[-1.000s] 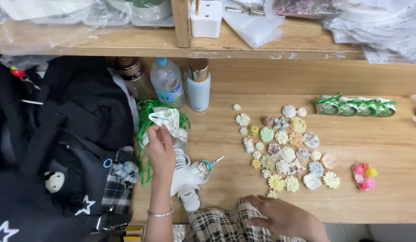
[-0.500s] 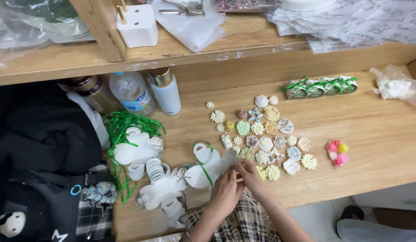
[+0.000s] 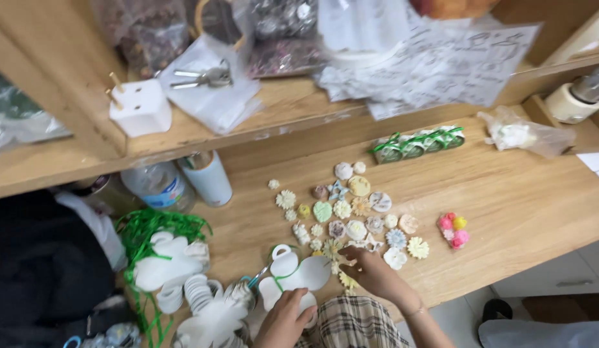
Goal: Packaging decorative floral-shaped wax melts into small bags and gift boxes.
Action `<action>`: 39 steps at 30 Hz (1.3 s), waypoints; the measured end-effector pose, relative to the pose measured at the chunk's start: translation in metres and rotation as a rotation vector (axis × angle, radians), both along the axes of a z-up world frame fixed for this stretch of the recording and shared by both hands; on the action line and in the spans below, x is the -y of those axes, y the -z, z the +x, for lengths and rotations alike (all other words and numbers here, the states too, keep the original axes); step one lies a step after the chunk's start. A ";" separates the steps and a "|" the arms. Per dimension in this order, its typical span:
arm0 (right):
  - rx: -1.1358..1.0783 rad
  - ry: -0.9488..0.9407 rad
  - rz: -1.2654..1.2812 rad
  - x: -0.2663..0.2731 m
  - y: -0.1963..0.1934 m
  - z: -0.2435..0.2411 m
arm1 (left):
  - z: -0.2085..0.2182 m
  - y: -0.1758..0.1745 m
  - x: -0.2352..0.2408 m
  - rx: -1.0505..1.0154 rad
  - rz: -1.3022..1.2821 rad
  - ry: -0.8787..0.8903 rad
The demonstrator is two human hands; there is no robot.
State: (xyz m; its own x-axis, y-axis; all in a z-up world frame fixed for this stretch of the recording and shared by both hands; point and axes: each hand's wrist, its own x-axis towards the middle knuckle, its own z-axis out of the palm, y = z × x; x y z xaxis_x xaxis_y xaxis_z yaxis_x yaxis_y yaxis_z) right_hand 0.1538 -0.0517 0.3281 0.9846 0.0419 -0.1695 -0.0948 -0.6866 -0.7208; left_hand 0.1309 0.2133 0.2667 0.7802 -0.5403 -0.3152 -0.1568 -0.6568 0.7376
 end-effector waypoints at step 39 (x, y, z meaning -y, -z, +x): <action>1.263 0.192 -0.349 0.132 -0.289 -0.028 | 0.071 -0.356 0.162 1.219 -0.285 0.038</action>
